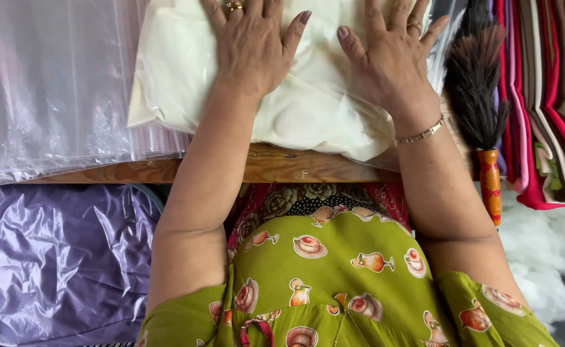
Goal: The person brushes a piece of fabric with a hand brush, smooths it by hand, and then folds the fabric and slides it into a clear plastic bag.
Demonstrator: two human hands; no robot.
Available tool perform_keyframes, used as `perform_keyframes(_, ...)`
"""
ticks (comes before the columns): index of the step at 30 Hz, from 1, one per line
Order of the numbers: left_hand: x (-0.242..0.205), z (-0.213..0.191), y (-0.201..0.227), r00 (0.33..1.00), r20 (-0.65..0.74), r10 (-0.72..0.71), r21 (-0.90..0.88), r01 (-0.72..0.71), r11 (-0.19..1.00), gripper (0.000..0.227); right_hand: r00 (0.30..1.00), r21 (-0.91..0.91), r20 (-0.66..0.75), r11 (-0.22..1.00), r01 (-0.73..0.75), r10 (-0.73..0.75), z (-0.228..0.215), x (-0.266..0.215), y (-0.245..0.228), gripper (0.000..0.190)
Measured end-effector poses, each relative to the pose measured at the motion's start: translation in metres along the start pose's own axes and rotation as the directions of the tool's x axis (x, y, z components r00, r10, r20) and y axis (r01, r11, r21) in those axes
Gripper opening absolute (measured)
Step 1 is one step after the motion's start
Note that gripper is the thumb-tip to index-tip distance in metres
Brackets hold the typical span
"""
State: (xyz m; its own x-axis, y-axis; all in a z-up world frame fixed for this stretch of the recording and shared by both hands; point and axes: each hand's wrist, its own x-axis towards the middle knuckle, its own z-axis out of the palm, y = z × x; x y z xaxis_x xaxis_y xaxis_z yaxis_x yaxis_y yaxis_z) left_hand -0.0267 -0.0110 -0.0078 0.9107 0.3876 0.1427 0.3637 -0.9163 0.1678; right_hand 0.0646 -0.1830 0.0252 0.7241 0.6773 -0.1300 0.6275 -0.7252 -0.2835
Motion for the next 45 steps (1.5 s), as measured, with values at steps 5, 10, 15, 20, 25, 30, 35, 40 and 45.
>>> perform_keyframes(5,0.0,0.0,0.0,1.0,-0.016,0.0,-0.014,-0.001,1.0,0.065,0.999,0.047,0.033,0.998,-0.044,0.042,0.022,0.008,0.01,0.069)
perform_keyframes(10,0.001,0.001,-0.002,1.0,0.027,-0.011,-0.024,0.011,1.0,0.066,1.0,0.058,-0.015,0.998,-0.011,0.012,0.027,0.009,0.018,0.07)
perform_keyframes(15,-0.001,0.004,-0.005,0.999,-0.041,0.028,-0.027,-0.029,0.999,0.062,0.823,0.175,-0.556,0.953,0.247,-0.112,0.039,0.019,0.048,0.067)
perform_keyframes(20,-0.003,-0.004,-0.003,0.99,-0.125,0.057,0.016,-0.055,0.998,0.058,0.785,0.027,-0.619,0.999,0.029,-0.006,0.035,0.022,0.082,0.057)
perform_keyframes(25,-0.011,-0.01,0.009,0.97,-0.21,0.122,-0.045,-0.134,0.99,0.057,0.831,-0.005,-0.557,1.0,-0.017,0.012,0.039,0.024,0.086,0.057)
perform_keyframes(30,-0.03,-0.024,0.05,0.938,0.149,0.312,-0.222,-0.276,0.935,0.068,0.811,-0.004,-0.584,1.0,-0.019,0.012,0.041,0.029,0.094,0.061)
perform_keyframes(35,-0.047,-0.031,0.062,0.911,0.329,0.248,-0.106,-0.225,0.969,0.096,0.794,0.013,-0.607,1.0,-0.024,0.027,0.038,0.028,0.096,0.063)
perform_keyframes(40,-0.061,-0.036,0.063,0.878,0.411,0.245,-0.09,-0.229,0.969,0.114,0.785,0.056,-0.618,0.998,-0.008,0.041,0.027,0.025,0.095,0.053)
perform_keyframes(45,-0.063,-0.034,0.061,0.878,0.399,0.264,-0.111,-0.24,0.964,0.083,0.829,0.107,-0.549,0.993,-0.056,0.106,0.032,0.033,0.109,0.056)
